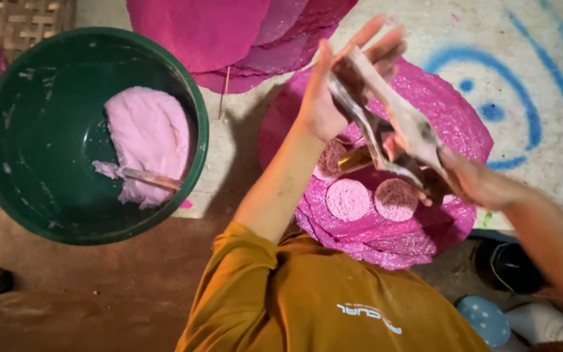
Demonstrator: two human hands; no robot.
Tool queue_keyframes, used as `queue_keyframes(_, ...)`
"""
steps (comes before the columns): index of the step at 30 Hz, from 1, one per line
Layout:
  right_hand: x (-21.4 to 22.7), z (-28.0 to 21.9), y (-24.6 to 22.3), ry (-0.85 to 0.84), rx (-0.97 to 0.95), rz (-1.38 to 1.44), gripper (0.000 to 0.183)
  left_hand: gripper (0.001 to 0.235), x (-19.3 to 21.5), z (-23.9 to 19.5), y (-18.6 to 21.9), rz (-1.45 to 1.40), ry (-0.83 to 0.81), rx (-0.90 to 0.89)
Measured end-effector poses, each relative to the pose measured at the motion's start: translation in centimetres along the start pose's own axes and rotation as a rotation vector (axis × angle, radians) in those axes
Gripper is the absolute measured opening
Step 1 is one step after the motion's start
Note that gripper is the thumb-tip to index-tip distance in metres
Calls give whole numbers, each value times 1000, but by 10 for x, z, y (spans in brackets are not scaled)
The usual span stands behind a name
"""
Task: The person forms small pink dough rounds using a manual press tool and arranges them onto a circular base.
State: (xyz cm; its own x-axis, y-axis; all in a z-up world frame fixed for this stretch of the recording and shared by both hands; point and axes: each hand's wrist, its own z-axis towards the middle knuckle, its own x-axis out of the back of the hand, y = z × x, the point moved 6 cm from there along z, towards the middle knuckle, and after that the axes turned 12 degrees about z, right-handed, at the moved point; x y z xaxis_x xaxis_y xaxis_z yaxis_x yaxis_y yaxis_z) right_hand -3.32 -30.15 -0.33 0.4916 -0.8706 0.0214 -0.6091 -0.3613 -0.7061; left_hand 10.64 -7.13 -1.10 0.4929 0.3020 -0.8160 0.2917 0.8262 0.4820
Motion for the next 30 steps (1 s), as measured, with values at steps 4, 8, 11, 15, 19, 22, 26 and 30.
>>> queue_keyframes(4,15,8,-61,141,-229,-330,89,53,7,17,19,-270,73,-209)
queue_keyframes(8,1,24,-102,308,-218,-518,85,45,35,14,37,-236,240,-264)
queue_keyframes(11,-17,36,-109,309,-159,-593,78,43,47,4,51,-208,241,-304)
queue_keyframes(15,-24,40,-106,267,-57,-488,81,42,58,-7,47,-216,315,-294)
queue_keyframes(19,-9,32,-100,317,-116,-494,79,41,61,-6,18,-294,414,-231)
queue_keyframes(22,-2,28,-106,385,-47,-613,72,38,63,3,2,-318,463,-220)
queue_keyframes(26,1,28,-113,476,66,-712,63,37,63,24,10,-234,394,-266)
queue_keyframes(30,-10,39,-116,465,276,-676,62,37,64,30,35,-145,379,-287)
